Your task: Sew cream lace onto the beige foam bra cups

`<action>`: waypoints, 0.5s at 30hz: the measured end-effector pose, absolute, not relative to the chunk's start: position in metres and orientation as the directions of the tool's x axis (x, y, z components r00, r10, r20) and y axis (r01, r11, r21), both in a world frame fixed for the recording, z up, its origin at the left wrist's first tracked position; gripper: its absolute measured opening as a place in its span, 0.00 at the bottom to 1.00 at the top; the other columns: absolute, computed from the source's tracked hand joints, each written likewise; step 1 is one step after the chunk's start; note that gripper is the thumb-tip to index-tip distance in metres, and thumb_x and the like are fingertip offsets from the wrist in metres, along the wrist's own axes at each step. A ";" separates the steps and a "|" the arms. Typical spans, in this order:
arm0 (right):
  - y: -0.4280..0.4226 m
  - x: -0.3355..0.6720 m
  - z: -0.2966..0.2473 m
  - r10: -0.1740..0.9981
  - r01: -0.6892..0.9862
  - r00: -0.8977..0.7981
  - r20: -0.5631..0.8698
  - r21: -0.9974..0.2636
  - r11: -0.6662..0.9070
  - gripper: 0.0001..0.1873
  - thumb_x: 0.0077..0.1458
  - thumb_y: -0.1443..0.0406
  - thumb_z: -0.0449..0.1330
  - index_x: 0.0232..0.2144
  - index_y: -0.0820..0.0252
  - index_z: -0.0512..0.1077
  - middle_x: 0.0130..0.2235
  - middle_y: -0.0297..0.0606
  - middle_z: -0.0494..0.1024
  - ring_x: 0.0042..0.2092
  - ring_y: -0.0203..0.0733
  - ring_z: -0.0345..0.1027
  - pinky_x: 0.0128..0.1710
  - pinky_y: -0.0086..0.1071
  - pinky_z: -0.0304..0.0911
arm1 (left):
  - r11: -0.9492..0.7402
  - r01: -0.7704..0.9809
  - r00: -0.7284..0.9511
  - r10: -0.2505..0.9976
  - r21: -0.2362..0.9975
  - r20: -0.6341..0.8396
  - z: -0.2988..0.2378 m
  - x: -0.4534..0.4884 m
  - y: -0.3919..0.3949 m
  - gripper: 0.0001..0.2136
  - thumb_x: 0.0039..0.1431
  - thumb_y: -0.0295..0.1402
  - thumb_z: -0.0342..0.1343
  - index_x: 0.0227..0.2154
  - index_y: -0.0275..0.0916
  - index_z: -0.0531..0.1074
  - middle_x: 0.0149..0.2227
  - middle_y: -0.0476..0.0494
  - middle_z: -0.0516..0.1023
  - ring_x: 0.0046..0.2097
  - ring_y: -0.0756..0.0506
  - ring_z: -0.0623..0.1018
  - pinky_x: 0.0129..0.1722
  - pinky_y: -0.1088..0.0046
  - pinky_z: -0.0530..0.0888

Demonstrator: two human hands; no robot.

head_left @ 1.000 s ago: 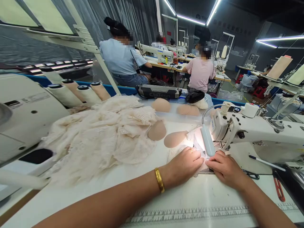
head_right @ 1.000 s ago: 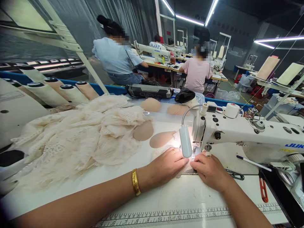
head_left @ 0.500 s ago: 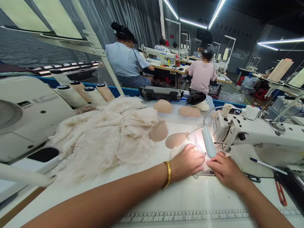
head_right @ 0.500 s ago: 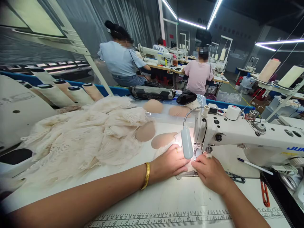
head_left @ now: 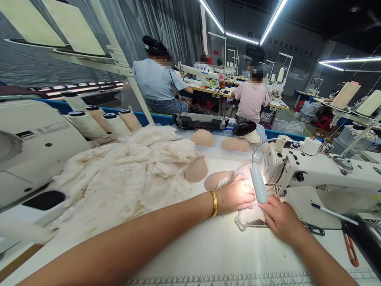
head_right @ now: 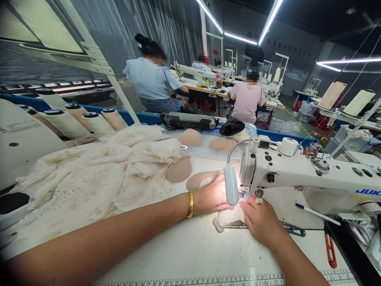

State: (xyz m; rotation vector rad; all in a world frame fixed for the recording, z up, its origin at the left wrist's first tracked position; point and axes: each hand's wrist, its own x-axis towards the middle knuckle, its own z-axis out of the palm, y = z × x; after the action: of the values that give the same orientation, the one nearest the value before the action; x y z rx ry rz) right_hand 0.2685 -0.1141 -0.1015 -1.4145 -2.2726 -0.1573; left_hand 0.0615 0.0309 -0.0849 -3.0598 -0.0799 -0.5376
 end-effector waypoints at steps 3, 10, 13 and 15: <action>-0.114 0.268 -0.102 0.819 0.879 -0.369 0.438 -0.122 0.461 0.14 0.64 0.73 0.50 0.44 0.56 0.73 0.33 0.38 0.69 0.34 0.43 0.62 0.27 0.32 0.56 | -1.000 -0.011 0.950 -0.003 0.023 0.312 -0.083 0.062 0.036 0.09 0.70 0.37 0.54 0.38 0.42 0.78 0.43 0.44 0.82 0.46 0.40 0.75 0.57 0.55 0.61; -0.116 0.269 -0.105 0.820 0.880 -0.387 0.421 -0.096 0.464 0.17 0.62 0.75 0.50 0.46 0.57 0.72 0.34 0.39 0.70 0.36 0.45 0.61 0.27 0.32 0.54 | -0.994 -0.047 0.945 -0.014 0.094 0.327 -0.080 0.061 0.040 0.08 0.70 0.36 0.55 0.42 0.46 0.80 0.46 0.44 0.82 0.49 0.40 0.76 0.57 0.54 0.61; -0.116 0.270 -0.105 0.827 0.882 -0.380 0.414 -0.108 0.459 0.17 0.62 0.76 0.50 0.45 0.56 0.73 0.33 0.38 0.69 0.36 0.44 0.61 0.27 0.32 0.53 | -0.994 -0.053 0.939 -0.017 0.096 0.342 -0.079 0.061 0.040 0.08 0.69 0.34 0.56 0.38 0.45 0.81 0.46 0.45 0.82 0.47 0.41 0.76 0.57 0.56 0.62; -0.116 0.270 -0.105 0.823 0.880 -0.379 0.423 -0.112 0.462 0.18 0.61 0.76 0.50 0.46 0.56 0.72 0.33 0.38 0.69 0.35 0.44 0.61 0.27 0.32 0.54 | -0.995 -0.044 0.944 -0.012 0.089 0.331 -0.079 0.061 0.041 0.08 0.70 0.35 0.55 0.38 0.46 0.81 0.46 0.45 0.82 0.47 0.41 0.76 0.56 0.57 0.61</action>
State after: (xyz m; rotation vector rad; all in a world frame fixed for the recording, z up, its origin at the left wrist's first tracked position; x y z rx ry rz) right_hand 0.2697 -0.1159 -0.1049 -1.4262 -2.2955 -0.1826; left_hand 0.0614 0.0409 -0.0789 -3.1909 0.0458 -0.5424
